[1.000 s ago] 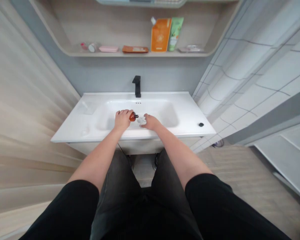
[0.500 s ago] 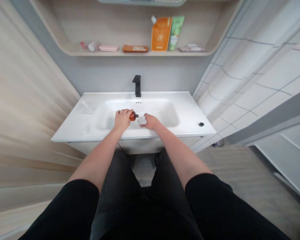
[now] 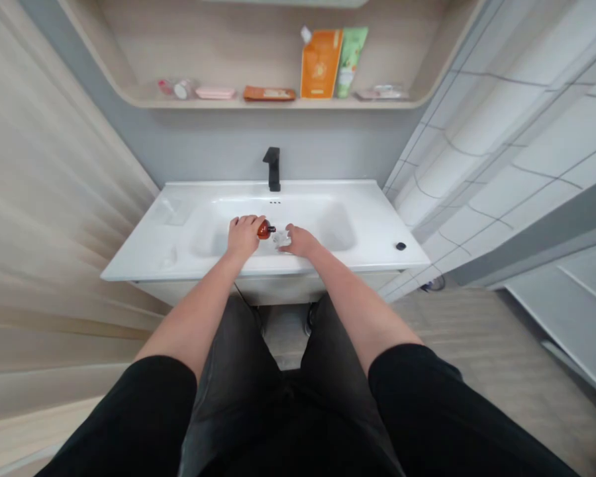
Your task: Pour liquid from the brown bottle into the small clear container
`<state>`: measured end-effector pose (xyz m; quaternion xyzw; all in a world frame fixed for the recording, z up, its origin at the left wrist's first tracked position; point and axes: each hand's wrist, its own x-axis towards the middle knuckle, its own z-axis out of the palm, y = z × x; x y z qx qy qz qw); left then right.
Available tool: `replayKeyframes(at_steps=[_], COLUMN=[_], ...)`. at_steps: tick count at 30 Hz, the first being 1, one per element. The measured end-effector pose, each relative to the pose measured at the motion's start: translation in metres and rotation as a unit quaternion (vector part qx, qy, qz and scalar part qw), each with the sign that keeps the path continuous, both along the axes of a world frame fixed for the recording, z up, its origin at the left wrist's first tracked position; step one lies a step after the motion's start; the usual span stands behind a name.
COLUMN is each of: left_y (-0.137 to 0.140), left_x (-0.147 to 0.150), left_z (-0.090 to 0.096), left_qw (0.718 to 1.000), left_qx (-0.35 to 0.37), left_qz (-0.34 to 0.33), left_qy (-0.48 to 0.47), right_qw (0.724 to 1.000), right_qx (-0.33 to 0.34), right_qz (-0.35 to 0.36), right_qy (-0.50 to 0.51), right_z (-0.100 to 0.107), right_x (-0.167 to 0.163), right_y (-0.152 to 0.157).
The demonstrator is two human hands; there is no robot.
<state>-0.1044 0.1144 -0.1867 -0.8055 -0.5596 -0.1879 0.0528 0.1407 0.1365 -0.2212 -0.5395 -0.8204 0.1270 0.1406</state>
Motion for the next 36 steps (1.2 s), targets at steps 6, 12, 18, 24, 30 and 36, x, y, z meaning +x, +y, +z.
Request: replayKeyframes(at_steps=[6,12,18,24,30,36], left_y=[-0.0017,-0.0013,-0.002,-0.0026,-0.0028,-0.0022], left_x=[0.0008,0.0013,0.0012,0.0013,0.0019,0.0018], left_z=[0.0019,0.0025,0.0022,0.0024,0.0037,0.0024], left_qw=[1.0,1.0,1.0,1.0,1.0,1.0], left_qx=[-0.002,-0.005,-0.006,-0.007,-0.006,-0.004], left_qz=[0.001,0.001,-0.001,-0.003,0.002,-0.003], left_qy=[0.0,-0.005,-0.01,-0.013,-0.007,-0.014], right_qw=[1.0,1.0,1.0,1.0,1.0,1.0], right_qx=[-0.004,-0.003,-0.002,-0.001,-0.001,0.001], right_qz=[-0.001,0.002,-0.001,0.001,0.003,0.001], right_qy=[-0.002,-0.006,-0.006,-0.005,-0.003,-0.001], right_z=[-0.0004,0.0004,-0.0001,0.0009,0.0018,0.0003], right_x=[0.0,-0.0001,0.0,0.0005,0.0005,0.0005], right_y=[0.0012,0.0008,0.0008,-0.0001,-0.0011,0.0])
